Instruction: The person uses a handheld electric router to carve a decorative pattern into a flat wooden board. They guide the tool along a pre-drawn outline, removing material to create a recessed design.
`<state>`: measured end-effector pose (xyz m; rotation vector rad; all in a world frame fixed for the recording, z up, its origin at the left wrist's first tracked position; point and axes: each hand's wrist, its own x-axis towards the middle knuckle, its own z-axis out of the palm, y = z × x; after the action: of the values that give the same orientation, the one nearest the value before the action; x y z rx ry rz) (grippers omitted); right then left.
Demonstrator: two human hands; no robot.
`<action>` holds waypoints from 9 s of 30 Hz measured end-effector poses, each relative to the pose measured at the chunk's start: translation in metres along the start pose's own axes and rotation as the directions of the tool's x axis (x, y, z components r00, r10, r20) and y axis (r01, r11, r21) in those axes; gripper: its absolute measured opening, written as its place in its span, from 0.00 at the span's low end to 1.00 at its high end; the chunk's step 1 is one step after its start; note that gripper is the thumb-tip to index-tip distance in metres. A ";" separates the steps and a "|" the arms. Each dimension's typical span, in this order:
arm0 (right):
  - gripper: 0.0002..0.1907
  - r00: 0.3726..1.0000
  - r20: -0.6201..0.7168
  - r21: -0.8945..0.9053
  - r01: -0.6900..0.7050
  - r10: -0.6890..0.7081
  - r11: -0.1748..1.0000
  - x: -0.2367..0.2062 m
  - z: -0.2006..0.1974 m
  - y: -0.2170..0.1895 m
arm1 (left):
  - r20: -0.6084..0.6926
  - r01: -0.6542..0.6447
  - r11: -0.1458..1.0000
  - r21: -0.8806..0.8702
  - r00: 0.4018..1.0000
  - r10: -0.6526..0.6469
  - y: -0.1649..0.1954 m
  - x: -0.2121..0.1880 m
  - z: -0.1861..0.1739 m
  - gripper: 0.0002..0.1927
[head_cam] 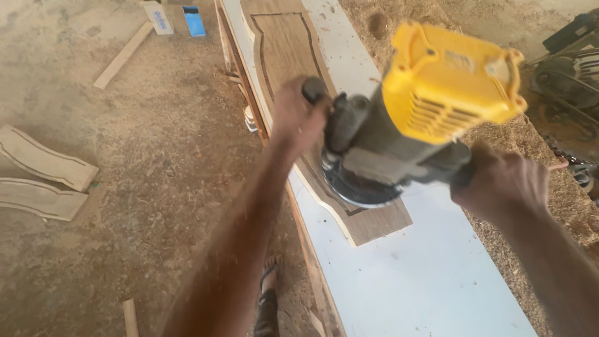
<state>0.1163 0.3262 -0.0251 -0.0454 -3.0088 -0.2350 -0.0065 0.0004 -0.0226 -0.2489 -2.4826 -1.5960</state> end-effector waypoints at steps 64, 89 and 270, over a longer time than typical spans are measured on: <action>0.19 0.990 -0.071 -0.184 0.104 -0.119 0.977 -0.076 0.004 0.034 | -0.164 -0.105 0.993 0.046 0.980 0.111 0.035 -0.097 0.011 0.11; 0.14 0.849 -0.367 0.006 0.411 -0.381 0.911 -0.072 -0.012 -0.002 | -0.159 -0.084 0.996 0.038 0.983 0.088 0.018 -0.115 -0.004 0.06; 0.14 0.977 0.104 -0.117 -0.172 0.184 0.978 -0.077 -0.019 -0.011 | -0.075 -0.021 0.998 -0.059 0.997 0.016 0.012 -0.067 -0.004 0.08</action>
<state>0.1944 0.3105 -0.0183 -0.3492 -3.0767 -0.3875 0.0614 -0.0013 -0.0262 -0.2156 -2.3730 -1.6428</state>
